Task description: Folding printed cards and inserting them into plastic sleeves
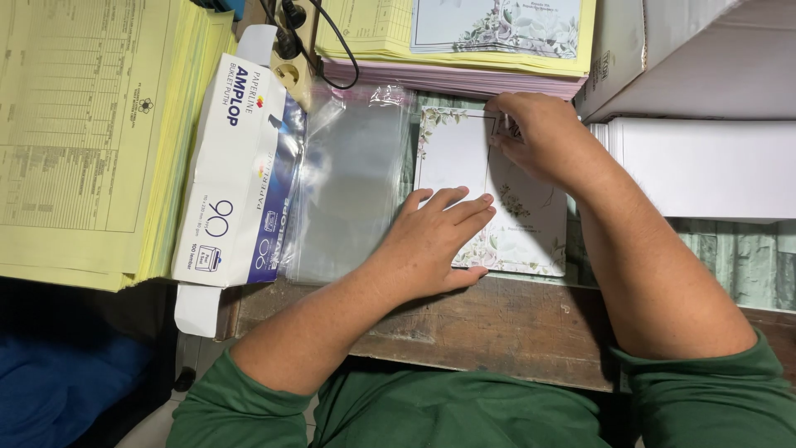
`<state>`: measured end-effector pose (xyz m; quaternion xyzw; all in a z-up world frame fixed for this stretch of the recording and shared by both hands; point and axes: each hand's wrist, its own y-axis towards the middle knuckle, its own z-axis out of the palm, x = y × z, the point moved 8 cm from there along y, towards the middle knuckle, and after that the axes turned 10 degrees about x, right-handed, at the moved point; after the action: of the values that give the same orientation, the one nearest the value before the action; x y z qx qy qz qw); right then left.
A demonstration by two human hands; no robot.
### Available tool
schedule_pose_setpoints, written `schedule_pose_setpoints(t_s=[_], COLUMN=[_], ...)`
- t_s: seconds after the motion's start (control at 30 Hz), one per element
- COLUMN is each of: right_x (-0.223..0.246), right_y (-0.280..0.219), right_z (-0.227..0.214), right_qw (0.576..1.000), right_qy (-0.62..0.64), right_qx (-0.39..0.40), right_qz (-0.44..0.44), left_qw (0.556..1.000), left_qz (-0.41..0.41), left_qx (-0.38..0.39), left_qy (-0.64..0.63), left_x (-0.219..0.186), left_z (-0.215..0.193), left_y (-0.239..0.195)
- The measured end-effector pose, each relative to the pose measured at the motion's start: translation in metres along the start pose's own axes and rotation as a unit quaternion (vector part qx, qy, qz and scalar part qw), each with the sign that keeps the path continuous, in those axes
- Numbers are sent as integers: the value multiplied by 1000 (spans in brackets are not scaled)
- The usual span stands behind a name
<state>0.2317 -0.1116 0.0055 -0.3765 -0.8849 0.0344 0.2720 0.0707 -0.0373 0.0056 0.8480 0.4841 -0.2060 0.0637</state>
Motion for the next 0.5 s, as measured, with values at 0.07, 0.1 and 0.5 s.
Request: schedule_pose_setpoints(t_s=[0.07, 0.1, 0.5], right_x=[-3, -4, -5], right_y=[1, 1, 1], right_z=[-1, -1, 12], right_qw=[1000, 1000, 995], right_qy=[-2, -4, -93], right_qx=[-14, -28, -41], right_qz=[-5, -11, 19], left_qw=[1000, 1000, 1000], left_qz=[0, 0, 2], left_qx=[3, 5, -16], left_qy=[-4, -9, 11], left_x=[1, 1, 0], left_z=[0, 0, 2], left_y=[1, 0, 0])
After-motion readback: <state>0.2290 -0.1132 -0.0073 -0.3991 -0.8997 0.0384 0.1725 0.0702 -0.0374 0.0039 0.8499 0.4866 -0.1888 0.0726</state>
